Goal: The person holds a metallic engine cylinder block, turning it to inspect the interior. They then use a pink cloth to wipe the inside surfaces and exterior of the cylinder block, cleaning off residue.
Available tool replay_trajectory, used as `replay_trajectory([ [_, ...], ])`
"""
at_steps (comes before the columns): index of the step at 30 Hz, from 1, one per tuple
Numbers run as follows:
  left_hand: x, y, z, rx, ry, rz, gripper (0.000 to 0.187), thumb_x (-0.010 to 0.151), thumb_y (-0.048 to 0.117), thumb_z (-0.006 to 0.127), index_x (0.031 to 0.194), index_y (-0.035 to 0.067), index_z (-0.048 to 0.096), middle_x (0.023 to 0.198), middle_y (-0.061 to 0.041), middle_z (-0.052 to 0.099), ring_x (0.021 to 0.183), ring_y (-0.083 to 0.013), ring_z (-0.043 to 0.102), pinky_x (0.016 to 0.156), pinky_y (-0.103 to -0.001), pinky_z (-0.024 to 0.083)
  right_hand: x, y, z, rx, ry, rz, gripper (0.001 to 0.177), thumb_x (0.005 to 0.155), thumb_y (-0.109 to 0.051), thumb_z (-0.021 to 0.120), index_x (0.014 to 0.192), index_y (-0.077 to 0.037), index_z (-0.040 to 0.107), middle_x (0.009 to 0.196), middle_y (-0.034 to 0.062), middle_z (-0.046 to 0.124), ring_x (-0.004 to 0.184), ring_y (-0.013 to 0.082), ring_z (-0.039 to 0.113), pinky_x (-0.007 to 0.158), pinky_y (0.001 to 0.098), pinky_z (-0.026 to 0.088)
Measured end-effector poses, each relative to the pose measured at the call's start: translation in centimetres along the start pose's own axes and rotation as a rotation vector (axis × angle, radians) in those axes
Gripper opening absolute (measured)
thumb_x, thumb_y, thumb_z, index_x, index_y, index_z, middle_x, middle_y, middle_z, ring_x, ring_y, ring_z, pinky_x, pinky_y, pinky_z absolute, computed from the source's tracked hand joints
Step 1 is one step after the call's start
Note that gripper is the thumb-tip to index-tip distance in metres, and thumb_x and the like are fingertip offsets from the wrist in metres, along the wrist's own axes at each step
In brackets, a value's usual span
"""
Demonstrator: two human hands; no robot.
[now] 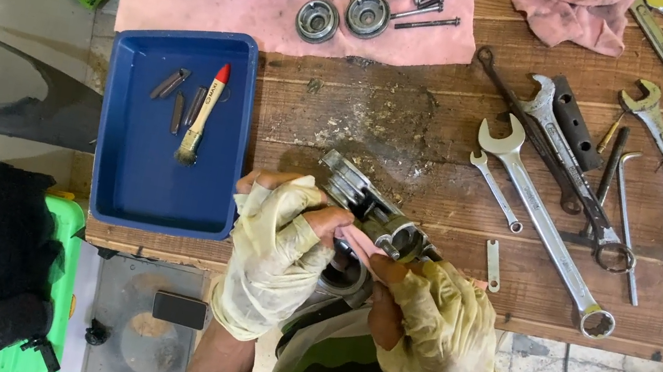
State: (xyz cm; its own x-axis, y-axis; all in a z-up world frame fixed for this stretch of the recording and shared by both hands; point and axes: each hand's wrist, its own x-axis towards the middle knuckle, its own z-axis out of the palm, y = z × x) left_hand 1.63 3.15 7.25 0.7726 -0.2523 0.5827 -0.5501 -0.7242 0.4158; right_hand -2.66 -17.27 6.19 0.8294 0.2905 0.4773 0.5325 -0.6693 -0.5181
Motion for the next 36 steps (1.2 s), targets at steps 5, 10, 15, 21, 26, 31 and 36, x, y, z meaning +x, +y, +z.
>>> replay_trajectory([
  [5,0.3,-0.2,-0.3,-0.167,-0.072,-0.058,0.017,0.098,-0.004,0.057,0.101,0.007,0.069,0.101,-0.011,0.057,0.102,-0.0359,0.056,0.088,-0.046,0.051,1.7,-1.0,-0.2,-0.071,0.02,-0.068,0.049,0.098,-0.008,0.061,0.145,-0.016,0.05,0.137,-0.0058,0.072,0.085,0.0218,0.07,0.068,0.0363,0.056],
  [10,-0.1,-0.5,-0.4,-0.199,-0.109,-0.057,0.011,0.093,0.005,0.064,0.101,0.008,0.069,0.107,-0.012,0.059,0.108,-0.0345,0.058,0.097,-0.05,0.046,0.6,-0.6,0.7,-0.181,0.127,-0.063,0.034,0.1,-0.019,0.07,0.133,-0.018,0.062,0.099,0.0051,0.07,0.067,0.0275,0.059,0.056,0.0422,0.046],
  [15,-0.6,-0.6,-0.1,-0.279,-0.173,-0.102,0.021,0.091,0.024,0.081,0.106,0.013,0.07,0.112,-0.006,0.058,0.112,-0.0271,0.063,0.105,-0.046,0.033,0.5,-0.5,0.4,-0.176,0.121,-0.029,0.033,0.098,-0.02,0.079,0.129,-0.022,0.068,0.099,0.0017,0.06,0.07,0.0237,0.059,0.055,0.0408,0.047],
  [21,-1.0,-0.4,1.0,-0.281,-0.106,-0.166,0.013,0.096,0.023,0.071,0.096,0.01,0.072,0.111,-0.007,0.058,0.117,-0.0316,0.05,0.104,-0.045,0.043,0.7,-0.7,0.0,-0.13,0.094,0.002,0.035,0.094,-0.012,0.077,0.127,-0.022,0.072,0.109,0.0019,0.06,0.082,0.0214,0.061,0.065,0.0382,0.053],
  [26,-0.2,0.8,0.5,-0.292,-0.077,-0.19,0.006,0.097,0.011,0.07,0.1,0.007,0.066,0.11,-0.011,0.055,0.113,-0.0322,0.051,0.101,-0.048,0.044,0.4,-0.6,0.0,-0.211,0.084,0.033,0.039,0.095,-0.019,0.081,0.131,-0.024,0.068,0.101,-0.0008,0.059,0.078,0.0227,0.059,0.063,0.0407,0.047],
  [31,-0.4,0.7,0.4,-0.3,-0.098,-0.191,0.008,0.099,0.013,0.067,0.101,0.006,0.065,0.112,-0.012,0.055,0.111,-0.0335,0.052,0.1,-0.049,0.043,4.4,-2.5,-2.1,0.195,-0.069,0.389,0.023,0.087,-0.015,0.078,0.092,-0.024,0.057,0.069,-0.0057,0.05,0.052,0.01,0.047,0.044,0.0304,0.037],
  [36,-0.7,0.7,0.4,-0.309,-0.112,-0.15,0.018,0.103,0.021,0.06,0.105,0.005,0.066,0.112,-0.012,0.054,0.112,-0.0349,0.052,0.099,-0.049,0.045,2.8,-0.7,-1.9,-0.275,0.032,-0.035,0.026,0.092,-0.021,0.083,0.115,-0.025,0.075,0.112,0.0002,0.057,0.089,0.0251,0.058,0.069,0.0424,0.047],
])
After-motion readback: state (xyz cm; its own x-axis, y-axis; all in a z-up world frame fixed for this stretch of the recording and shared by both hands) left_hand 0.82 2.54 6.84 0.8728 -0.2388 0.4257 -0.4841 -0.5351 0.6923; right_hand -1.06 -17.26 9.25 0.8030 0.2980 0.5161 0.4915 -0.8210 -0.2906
